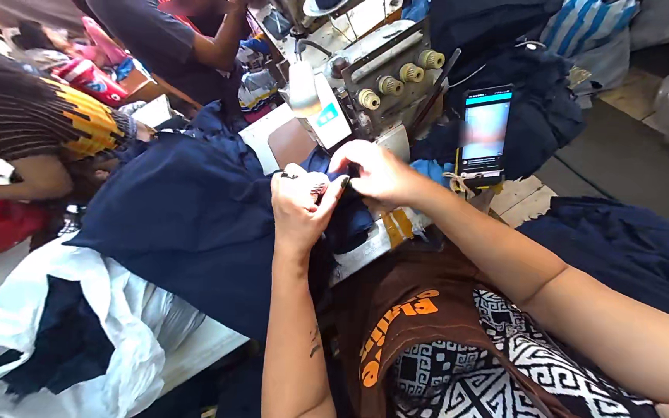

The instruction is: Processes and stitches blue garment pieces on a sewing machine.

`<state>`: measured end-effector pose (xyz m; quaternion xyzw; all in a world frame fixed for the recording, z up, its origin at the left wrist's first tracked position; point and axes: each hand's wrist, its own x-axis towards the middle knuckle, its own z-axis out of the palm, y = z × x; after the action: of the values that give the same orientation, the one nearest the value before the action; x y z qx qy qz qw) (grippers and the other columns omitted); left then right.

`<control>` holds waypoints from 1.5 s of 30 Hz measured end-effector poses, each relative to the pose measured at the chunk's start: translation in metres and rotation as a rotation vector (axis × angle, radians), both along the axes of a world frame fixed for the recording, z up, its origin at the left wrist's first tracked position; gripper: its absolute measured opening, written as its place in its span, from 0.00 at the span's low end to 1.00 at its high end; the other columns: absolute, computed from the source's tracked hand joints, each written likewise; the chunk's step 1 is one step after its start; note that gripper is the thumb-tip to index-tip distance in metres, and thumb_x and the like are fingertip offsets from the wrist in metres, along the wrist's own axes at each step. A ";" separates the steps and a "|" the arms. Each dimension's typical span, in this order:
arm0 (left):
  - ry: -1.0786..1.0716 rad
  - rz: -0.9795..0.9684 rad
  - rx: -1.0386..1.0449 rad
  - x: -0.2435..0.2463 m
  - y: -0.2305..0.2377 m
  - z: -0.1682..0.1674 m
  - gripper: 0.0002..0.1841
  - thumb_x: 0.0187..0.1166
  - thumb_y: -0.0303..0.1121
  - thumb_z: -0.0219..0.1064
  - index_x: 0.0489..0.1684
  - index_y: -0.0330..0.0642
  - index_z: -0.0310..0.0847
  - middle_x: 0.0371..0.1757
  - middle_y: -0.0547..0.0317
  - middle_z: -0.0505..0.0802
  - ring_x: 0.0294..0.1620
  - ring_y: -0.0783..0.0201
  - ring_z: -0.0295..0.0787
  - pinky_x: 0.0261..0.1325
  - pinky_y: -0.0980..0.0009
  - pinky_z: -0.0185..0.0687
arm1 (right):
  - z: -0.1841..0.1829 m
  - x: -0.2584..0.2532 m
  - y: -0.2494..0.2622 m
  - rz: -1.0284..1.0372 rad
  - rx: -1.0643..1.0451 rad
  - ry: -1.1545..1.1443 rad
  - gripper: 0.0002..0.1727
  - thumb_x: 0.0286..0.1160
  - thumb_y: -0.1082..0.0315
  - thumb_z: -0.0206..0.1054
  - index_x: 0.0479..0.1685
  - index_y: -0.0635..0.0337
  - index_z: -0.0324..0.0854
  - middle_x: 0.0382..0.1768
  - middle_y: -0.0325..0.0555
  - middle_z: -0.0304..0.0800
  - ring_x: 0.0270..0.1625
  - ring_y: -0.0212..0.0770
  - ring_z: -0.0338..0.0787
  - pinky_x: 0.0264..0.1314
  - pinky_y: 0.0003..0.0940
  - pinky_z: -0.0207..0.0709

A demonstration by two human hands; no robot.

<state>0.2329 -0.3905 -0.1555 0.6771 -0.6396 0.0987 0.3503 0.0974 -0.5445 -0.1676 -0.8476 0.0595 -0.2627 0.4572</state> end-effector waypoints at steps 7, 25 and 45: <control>0.309 -0.284 0.062 0.010 -0.016 0.013 0.07 0.83 0.31 0.65 0.38 0.38 0.85 0.49 0.60 0.89 0.54 0.72 0.86 0.60 0.75 0.83 | -0.012 -0.028 0.019 0.173 0.148 -0.057 0.08 0.65 0.72 0.78 0.30 0.68 0.87 0.35 0.47 0.84 0.42 0.35 0.83 0.44 0.29 0.77; -0.143 -0.491 0.613 0.016 -0.018 0.048 0.15 0.77 0.46 0.68 0.35 0.44 0.92 0.31 0.64 0.87 0.32 0.68 0.86 0.36 0.64 0.84 | 0.008 0.019 -0.005 -0.081 0.353 -0.050 0.14 0.87 0.64 0.62 0.45 0.69 0.86 0.38 0.50 0.88 0.42 0.39 0.86 0.50 0.41 0.79; -0.124 -0.432 0.535 0.030 -0.036 0.083 0.15 0.61 0.43 0.81 0.28 0.44 0.81 0.31 0.61 0.83 0.31 0.66 0.77 0.35 0.63 0.74 | 0.014 -0.014 0.006 0.292 0.180 0.089 0.14 0.83 0.75 0.53 0.45 0.71 0.86 0.42 0.52 0.88 0.48 0.36 0.84 0.53 0.34 0.74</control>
<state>0.2626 -0.4265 -0.0729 0.5868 -0.7913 -0.1081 0.1337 0.0836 -0.5381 -0.1535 -0.8137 -0.0205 -0.1493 0.5614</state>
